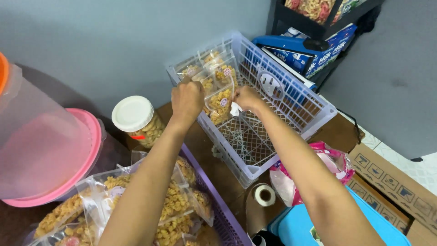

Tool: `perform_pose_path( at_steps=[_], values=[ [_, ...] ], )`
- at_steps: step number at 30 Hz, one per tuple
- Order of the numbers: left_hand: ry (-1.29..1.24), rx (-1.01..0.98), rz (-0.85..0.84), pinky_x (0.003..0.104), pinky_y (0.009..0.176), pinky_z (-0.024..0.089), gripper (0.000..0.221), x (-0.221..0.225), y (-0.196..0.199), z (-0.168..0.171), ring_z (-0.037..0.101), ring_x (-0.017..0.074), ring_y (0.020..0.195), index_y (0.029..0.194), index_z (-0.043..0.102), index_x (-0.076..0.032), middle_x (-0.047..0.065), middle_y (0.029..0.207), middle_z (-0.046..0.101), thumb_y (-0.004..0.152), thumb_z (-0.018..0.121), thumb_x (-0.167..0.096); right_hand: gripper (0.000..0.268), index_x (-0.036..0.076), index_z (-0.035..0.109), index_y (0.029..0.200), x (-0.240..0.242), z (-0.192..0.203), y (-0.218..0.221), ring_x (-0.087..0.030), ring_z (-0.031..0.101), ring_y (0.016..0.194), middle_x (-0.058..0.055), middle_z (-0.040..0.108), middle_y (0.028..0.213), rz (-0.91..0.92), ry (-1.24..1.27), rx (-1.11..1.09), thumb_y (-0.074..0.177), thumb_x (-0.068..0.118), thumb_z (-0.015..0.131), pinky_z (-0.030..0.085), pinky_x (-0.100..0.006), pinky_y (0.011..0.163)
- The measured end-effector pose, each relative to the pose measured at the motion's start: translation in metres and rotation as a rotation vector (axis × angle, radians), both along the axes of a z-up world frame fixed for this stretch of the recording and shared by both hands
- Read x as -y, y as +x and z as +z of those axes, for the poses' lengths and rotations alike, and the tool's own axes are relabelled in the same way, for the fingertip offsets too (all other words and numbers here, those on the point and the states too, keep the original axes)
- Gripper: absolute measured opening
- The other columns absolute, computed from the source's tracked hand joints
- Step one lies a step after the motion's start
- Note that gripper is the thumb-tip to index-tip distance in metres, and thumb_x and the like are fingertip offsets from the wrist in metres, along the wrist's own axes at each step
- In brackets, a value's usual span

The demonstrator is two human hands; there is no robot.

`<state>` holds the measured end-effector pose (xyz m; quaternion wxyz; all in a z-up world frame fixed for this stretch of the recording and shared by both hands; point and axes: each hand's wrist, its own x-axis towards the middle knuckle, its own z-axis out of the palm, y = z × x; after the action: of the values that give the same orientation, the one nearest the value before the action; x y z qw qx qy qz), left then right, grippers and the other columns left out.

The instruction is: The person is wiping down individual plastic-wrapped food packets with a cloth and organizing them into a purple plastic basket.

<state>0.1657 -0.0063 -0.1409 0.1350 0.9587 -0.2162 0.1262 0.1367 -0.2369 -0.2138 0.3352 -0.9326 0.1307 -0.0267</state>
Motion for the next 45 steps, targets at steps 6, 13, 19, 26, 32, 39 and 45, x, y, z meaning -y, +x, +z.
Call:
perform_pose_path(
  at_steps=[6, 13, 19, 26, 32, 39, 45],
  values=[
    [0.027, 0.055, 0.053, 0.045, 0.087, 0.053, 0.016, -0.005, 0.013, -0.019, 0.071, 0.0335, 0.096, 0.098, 0.081, -0.018, 0.010, 0.102, 0.071, 0.090, 0.073, -0.028, 0.019, 0.018, 0.081, 0.093, -0.018, 0.000, 0.002, -0.038, 0.073, 0.102, -0.014, 0.078, 0.093, 0.040, -0.095, -0.038, 0.086, 0.027, 0.065, 0.059, -0.046, 0.088],
    [0.042, -0.029, 0.081, 0.044, 0.092, 0.050, 0.023, -0.010, 0.010, -0.021, 0.069, 0.0339, 0.105, 0.104, 0.080, -0.014, 0.012, 0.114, 0.070, 0.095, 0.066, -0.029, 0.022, 0.015, 0.082, 0.097, -0.030, 0.008, 0.002, -0.040, 0.072, 0.108, -0.019, 0.078, 0.101, 0.073, -0.117, -0.072, 0.086, 0.027, 0.067, 0.059, -0.047, 0.091],
    [0.098, -0.135, 0.131, 0.044, 0.095, 0.047, 0.028, -0.005, -0.013, 0.013, 0.067, 0.0326, 0.112, 0.109, 0.079, -0.015, 0.011, 0.122, 0.068, 0.093, 0.066, -0.034, 0.022, 0.017, 0.081, 0.099, -0.019, -0.020, 0.018, -0.034, 0.074, 0.104, -0.012, 0.078, 0.097, 0.056, -0.111, -0.110, 0.083, 0.028, 0.071, 0.060, -0.044, 0.088],
    [0.038, -0.110, 0.127, 0.046, 0.095, 0.047, 0.033, -0.001, -0.005, 0.002, 0.067, 0.0351, 0.112, 0.114, 0.076, -0.012, 0.012, 0.124, 0.065, 0.091, 0.067, -0.034, 0.036, 0.021, 0.076, 0.120, -0.028, 0.023, -0.009, -0.035, 0.068, 0.119, -0.015, 0.076, 0.115, 0.045, -0.049, -0.169, 0.085, 0.024, 0.069, 0.056, -0.045, 0.099],
    [0.000, -0.061, 0.118, 0.047, 0.095, 0.047, 0.039, -0.004, -0.023, 0.027, 0.065, 0.0360, 0.113, 0.119, 0.070, -0.009, 0.013, 0.123, 0.063, 0.090, 0.073, -0.034, 0.042, 0.015, 0.070, 0.129, -0.031, 0.061, -0.032, -0.035, 0.066, 0.123, -0.018, 0.074, 0.120, -0.048, -0.055, -0.115, 0.089, 0.028, 0.070, 0.054, -0.050, 0.101],
    [-0.058, 0.011, 0.071, 0.048, 0.095, 0.048, 0.036, -0.034, -0.082, 0.067, 0.066, 0.0369, 0.113, 0.116, 0.070, -0.009, 0.013, 0.120, 0.065, 0.090, 0.073, -0.034, 0.044, 0.011, 0.063, 0.128, -0.026, 0.080, -0.061, -0.033, 0.071, 0.108, -0.017, 0.074, 0.112, -0.106, 0.109, 0.163, 0.095, 0.040, 0.071, 0.061, -0.045, 0.081],
    [-0.182, 0.159, 0.012, 0.048, 0.084, 0.053, 0.023, -0.092, -0.164, 0.102, 0.071, 0.0375, 0.098, 0.102, 0.073, -0.010, 0.013, 0.102, 0.070, 0.086, 0.072, -0.027, 0.046, 0.004, 0.058, 0.138, -0.074, 0.147, -0.156, -0.023, 0.064, 0.093, -0.020, 0.065, 0.116, 0.010, 0.358, 0.296, 0.105, 0.036, 0.063, 0.059, -0.028, 0.061]
  ],
)
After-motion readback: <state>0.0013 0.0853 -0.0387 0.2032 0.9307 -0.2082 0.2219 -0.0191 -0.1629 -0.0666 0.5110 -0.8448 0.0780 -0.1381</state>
